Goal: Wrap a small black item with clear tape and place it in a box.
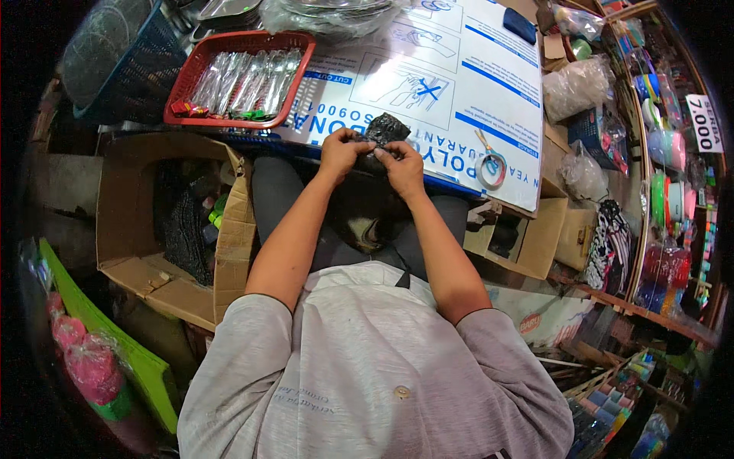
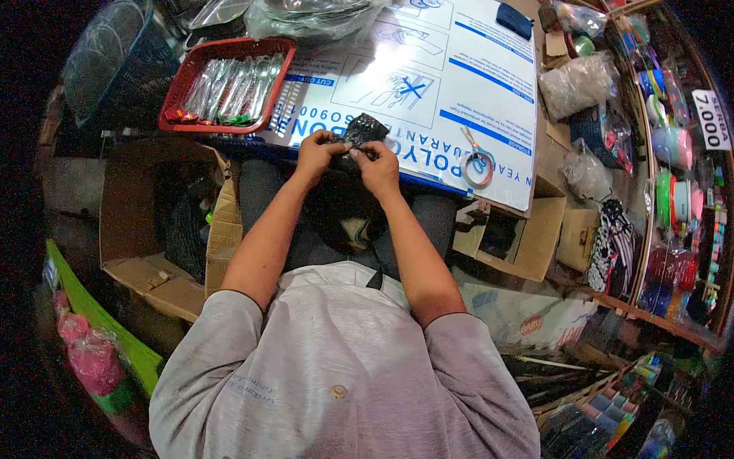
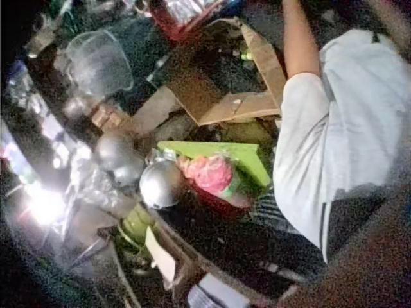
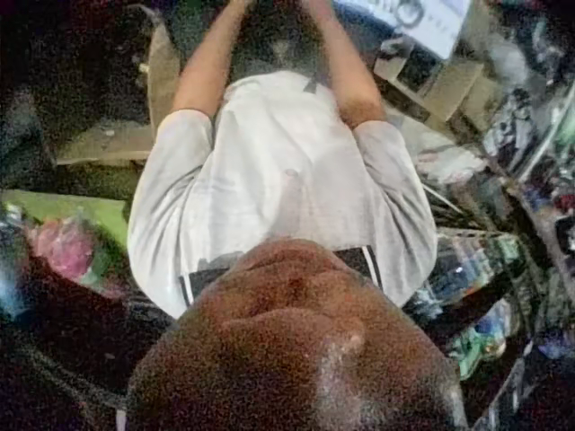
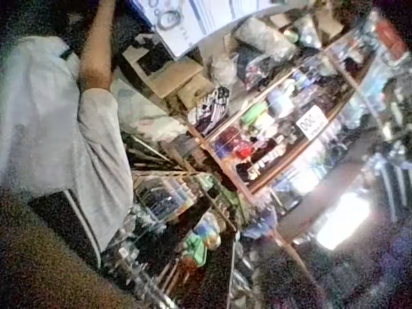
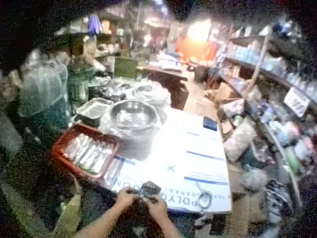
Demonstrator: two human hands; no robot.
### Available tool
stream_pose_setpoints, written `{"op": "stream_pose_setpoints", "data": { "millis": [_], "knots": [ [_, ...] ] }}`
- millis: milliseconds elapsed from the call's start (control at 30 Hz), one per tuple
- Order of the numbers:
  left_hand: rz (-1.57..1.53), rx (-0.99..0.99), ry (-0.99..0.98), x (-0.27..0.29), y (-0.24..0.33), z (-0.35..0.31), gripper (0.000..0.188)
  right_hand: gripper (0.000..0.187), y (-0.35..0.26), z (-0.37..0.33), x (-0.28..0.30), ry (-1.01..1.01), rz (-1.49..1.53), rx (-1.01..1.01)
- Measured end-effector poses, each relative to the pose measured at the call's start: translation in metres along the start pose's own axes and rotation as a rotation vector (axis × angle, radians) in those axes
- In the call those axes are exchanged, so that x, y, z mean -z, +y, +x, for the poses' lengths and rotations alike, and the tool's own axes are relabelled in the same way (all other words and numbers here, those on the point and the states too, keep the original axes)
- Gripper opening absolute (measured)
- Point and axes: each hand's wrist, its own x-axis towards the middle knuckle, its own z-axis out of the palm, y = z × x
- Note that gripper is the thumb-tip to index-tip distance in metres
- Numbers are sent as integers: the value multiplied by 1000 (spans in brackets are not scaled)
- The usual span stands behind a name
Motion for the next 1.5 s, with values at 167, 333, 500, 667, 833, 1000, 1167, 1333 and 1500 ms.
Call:
{"op": "stream_pose_setpoints", "data": {
  "millis": [167, 333, 500, 667, 833, 1000, 1167, 1333, 1500],
  "knots": [
    [605, -627, 450, -17, 13, -23, 30, 22, 11, 16, -7, 74, 83, -113],
    [686, -717, 109, -18, -11, -40, 39, 20, 16, 28, -10, 7, 213, -184],
    [570, -566, 147, -17, -2, -32, 56, 24, 8, 18, 7, -81, 438, -289],
    [227, -195, -149, 3, -11, 3, 37, 22, 0, 24, 13, -60, 364, -373],
    [149, -154, -185, -1, -12, 28, 27, 17, 7, 35, 2, -21, 77, -243],
    [281, -27, -5, -16, -5, 29, 27, 18, 19, 29, 0, 234, -237, 171],
    [432, 89, 121, -14, 0, 30, 27, 28, 8, 30, -3, 144, 204, -219],
    [813, -683, 500, -31, 12, -18, 24, 32, 5, 36, 5, 125, 261, -349],
    [791, -766, 218, -47, -8, -38, 31, 28, 35, 40, 0, 204, 362, -339]
  ]
}}
